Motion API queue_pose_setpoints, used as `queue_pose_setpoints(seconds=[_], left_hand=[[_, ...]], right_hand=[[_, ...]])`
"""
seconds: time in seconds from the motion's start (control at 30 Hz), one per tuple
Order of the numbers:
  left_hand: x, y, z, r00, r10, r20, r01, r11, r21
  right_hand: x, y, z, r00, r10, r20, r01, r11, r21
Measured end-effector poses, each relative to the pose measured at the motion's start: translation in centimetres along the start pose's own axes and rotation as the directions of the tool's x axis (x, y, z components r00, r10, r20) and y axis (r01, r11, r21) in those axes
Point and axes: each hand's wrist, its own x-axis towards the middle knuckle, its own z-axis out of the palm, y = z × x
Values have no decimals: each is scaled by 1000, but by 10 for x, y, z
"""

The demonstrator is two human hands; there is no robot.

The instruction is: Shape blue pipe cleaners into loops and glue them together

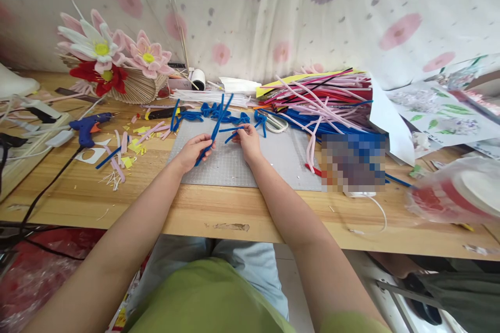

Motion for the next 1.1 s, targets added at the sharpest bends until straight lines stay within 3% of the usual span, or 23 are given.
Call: queue_pose_setpoints(seconds=[0.3,0.57,0.83,0.93,1.1], left_hand=[[0,1,-1,998,-57,25,57,998,-4],[-5,3,1,990,-78,119,78,997,6],[-5,7,-2,984,-79,158,86,995,-43],[-4,9,-6,981,-62,186,81,992,-95],[0,5,-9,995,-37,88,45,994,-98]], right_hand=[[-2,-7,-7,970,27,241,-60,989,134],[-13,-10,-2,841,119,527,-226,964,143],[-11,-12,-3,825,155,544,-269,954,136],[-10,-14,-4,856,183,483,-294,942,164],[-5,-13,-8,888,185,421,-297,929,219]])
